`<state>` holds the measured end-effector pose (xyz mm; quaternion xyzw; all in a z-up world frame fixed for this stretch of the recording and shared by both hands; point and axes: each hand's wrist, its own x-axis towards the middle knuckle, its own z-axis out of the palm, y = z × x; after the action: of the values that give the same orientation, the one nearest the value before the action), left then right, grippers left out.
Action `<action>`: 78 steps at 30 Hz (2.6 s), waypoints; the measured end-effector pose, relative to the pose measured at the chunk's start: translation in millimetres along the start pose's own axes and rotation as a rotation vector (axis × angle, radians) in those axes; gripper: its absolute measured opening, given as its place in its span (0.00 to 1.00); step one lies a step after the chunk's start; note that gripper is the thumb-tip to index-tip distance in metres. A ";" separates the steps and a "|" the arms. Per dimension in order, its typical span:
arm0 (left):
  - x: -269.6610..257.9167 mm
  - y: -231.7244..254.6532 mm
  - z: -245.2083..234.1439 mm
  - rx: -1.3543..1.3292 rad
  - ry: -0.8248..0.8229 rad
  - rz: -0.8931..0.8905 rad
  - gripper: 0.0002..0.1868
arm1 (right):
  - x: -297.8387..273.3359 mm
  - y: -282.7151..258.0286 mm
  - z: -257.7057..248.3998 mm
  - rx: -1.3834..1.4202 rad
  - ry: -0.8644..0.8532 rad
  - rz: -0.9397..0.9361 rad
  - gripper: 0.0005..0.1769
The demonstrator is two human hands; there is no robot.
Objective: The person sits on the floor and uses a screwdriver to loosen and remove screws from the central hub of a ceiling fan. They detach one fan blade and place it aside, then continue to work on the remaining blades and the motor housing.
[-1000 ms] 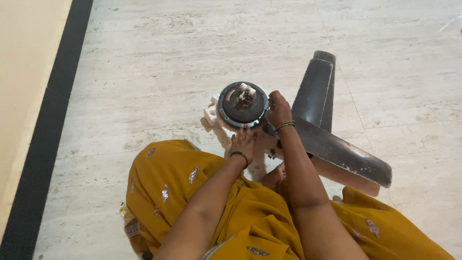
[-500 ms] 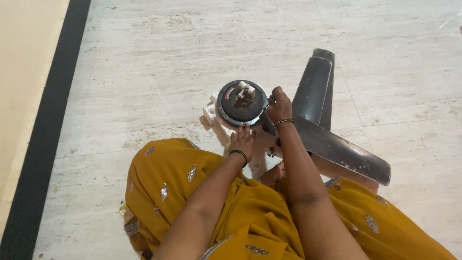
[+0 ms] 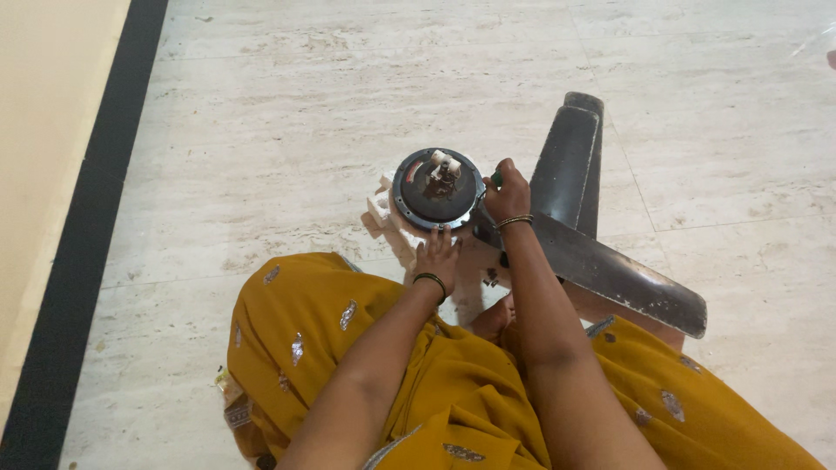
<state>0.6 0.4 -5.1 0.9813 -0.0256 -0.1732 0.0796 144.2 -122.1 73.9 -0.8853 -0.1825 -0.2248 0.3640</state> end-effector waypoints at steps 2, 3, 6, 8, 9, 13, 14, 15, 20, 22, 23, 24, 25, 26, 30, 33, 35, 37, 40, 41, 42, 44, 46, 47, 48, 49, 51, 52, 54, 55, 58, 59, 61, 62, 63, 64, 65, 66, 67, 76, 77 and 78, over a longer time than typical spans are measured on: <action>2.0 0.4 1.5 0.045 -0.017 -0.001 0.44 | -1.6 0.9 -0.2 0.009 0.007 0.008 0.20; 2.9 0.6 2.7 0.067 -0.025 -0.002 0.44 | -2.5 1.7 -0.3 0.013 0.010 0.012 0.20; 3.2 -0.5 6.7 0.027 0.024 0.000 0.41 | -2.7 5.7 -0.4 0.041 0.000 0.034 0.19; 3.7 -1.5 7.5 0.026 0.003 0.007 0.40 | -2.7 9.8 -0.8 0.018 -0.018 0.097 0.19; 4.3 -1.9 7.4 0.025 -0.008 0.010 0.39 | -2.8 12.6 -1.2 0.006 -0.027 0.129 0.18; 3.6 1.2 6.4 0.040 -0.002 0.002 0.40 | -7.1 25.4 -6.8 0.133 0.023 0.159 0.16; 3.5 2.3 5.1 0.045 -0.011 -0.002 0.41 | -6.4 28.6 -8.4 0.164 0.013 0.181 0.16; 3.0 2.8 3.7 0.051 -0.020 -0.005 0.43 | -5.9 31.1 -9.1 0.195 0.003 0.202 0.15; 0.2 4.2 -3.7 0.046 -0.066 0.000 0.41 | -4.6 41.1 -10.2 0.055 -0.038 0.088 0.16; -0.6 4.2 -6.4 0.054 -0.091 0.000 0.43 | -4.8 44.7 -10.5 -0.002 0.037 0.070 0.16; -1.4 5.0 -7.3 0.059 -0.097 -0.004 0.44 | -4.9 47.7 -13.4 0.034 0.114 0.094 0.15; -0.3 5.0 -10.2 0.064 -0.099 -0.009 0.45 | -1.3 50.9 -17.5 0.070 0.193 0.113 0.15; 0.7 3.8 -13.1 0.063 -0.086 -0.013 0.44 | 5.6 54.4 -22.1 0.219 0.175 0.176 0.14; -1.5 4.9 -12.1 0.060 -0.080 -0.014 0.43 | 9.1 58.7 -28.4 0.364 0.151 0.244 0.14; -2.6 6.2 -13.4 0.037 -0.087 -0.026 0.41 | 12.1 56.4 -43.6 0.923 -0.088 0.405 0.14; 0.9 4.9 -10.7 0.077 -0.171 -0.018 0.51 | 7.9 30.6 -36.4 0.120 -0.468 0.359 0.10; 4.0 4.2 -4.5 0.036 -0.102 -0.013 0.44 | -3.1 7.2 -25.8 -0.083 -0.845 0.021 0.15; 5.3 1.2 5.5 -0.002 -0.020 0.000 0.39 | -23.1 -20.8 -5.7 -0.431 -1.177 -0.020 0.11; 8.5 -4.8 14.7 -0.031 0.083 0.016 0.36 | -49.3 -45.4 8.9 -0.613 -1.313 0.236 0.19; 9.9 -4.8 15.3 -0.025 0.090 0.013 0.37 | -54.9 -50.4 13.5 -0.646 -1.324 0.281 0.19; 10.4 -5.3 15.1 -0.020 0.094 0.010 0.38 | -59.6 -52.5 16.4 -0.679 -1.338 0.328 0.21; 9.5 -6.1 14.3 -0.035 0.046 0.002 0.40 | -68.2 -48.3 18.0 -0.716 -1.320 0.326 0.27; 8.6 -4.8 13.8 -0.060 0.036 0.000 0.39 | -78.4 -37.9 20.5 -0.718 -1.258 0.365 0.29; 8.0 -4.3 13.9 -0.075 0.048 0.000 0.37 | -83.3 -30.7 22.2 -0.701 -1.206 0.404 0.29; 8.4 -4.2 13.5 -0.090 0.062 -0.001 0.36 | -86.9 -22.7 24.6 -0.684 -1.152 0.440 0.28; 9.1 -3.9 13.1 -0.095 0.082 0.003 0.36 | -90.0 -14.1 27.1 -0.690 -1.147 0.433 0.30; 7.2 -3.6 15.4 -0.107 0.114 0.006 0.35 | -98.6 2.7 33.0 -0.701 -1.146 0.416 0.33; 7.7 -4.1 15.7 -0.094 0.111 0.005 0.35 | -101.4 10.3 37.1 -0.687 -1.141 0.410 0.32; 8.2 -3.6 16.1 -0.068 0.105 0.005 0.35 | -105.9 22.9 45.1 -0.662 -1.133 0.398 0.31; 8.3 -2.8 16.1 -0.068 0.096 0.000 0.35 | -107.0 28.0 48.3 -0.664 -1.141 0.394 0.31; 8.8 -1.1 14.1 -0.059 0.078 -0.010 0.35 | -107.4 37.3 55.4 -0.668 -1.171 0.380 0.31; 8.6 -1.5 13.6 -0.050 0.077 -0.010 0.36 | -106.7 39.0 56.7 -0.669 -1.178 0.376 0.30; 8.1 -1.5 13.0 -0.054 0.078 -0.004 0.37 | -106.7 41.6 56.7 -0.672 -1.189 0.367 0.30; 8.1 -1.9 12.4 -0.066 0.078 0.003 0.37 | -106.7 42.5 56.5 -0.676 -1.192 0.365 0.30; 8.3 -1.7 11.8 -0.079 0.078 0.010 0.37 | -106.7 43.4 56.0 -0.678 -1.195 0.362 0.30; 8.3 -1.3 11.3 -0.072 0.073 0.001 0.37 | -106.4 44.0 56.0 -0.681 -1.195 0.362 0.30; 8.2 -0.2 11.1 -0.066 0.068 -0.007 0.38 | -107.1 44.4 56.3 -0.686 -1.198 0.358 0.29; 8.4 0.4 10.9 -0.057 0.063 -0.015 0.38 | -107.3 45.5 56.6 -0.691 -1.194 0.358 0.29; 9.4 0.0 10.4 -0.050 0.054 -0.015 0.38 | -107.6 47.0 57.0 -0.692 -1.194 0.355 0.29; 14.4 3.3 11.3 -0.061 0.065 -0.019 0.38 | -113.3 59.0 57.1 -0.735 -1.185 0.344 0.28; 14.7 2.9 11.1 -0.067 0.066 -0.015 0.39 | -113.6 59.6 57.2 -0.738 -1.184 0.344 0.27; 15.2 2.6 10.6 -0.074 0.069 -0.011 0.39 | -115.2 59.5 57.1 -0.737 -1.185 0.346 0.27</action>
<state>11.1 -4.9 -19.6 0.9833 -0.0110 -0.1405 0.1155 92.4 -138.8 -56.9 -0.9401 -0.1187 0.3072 -0.0883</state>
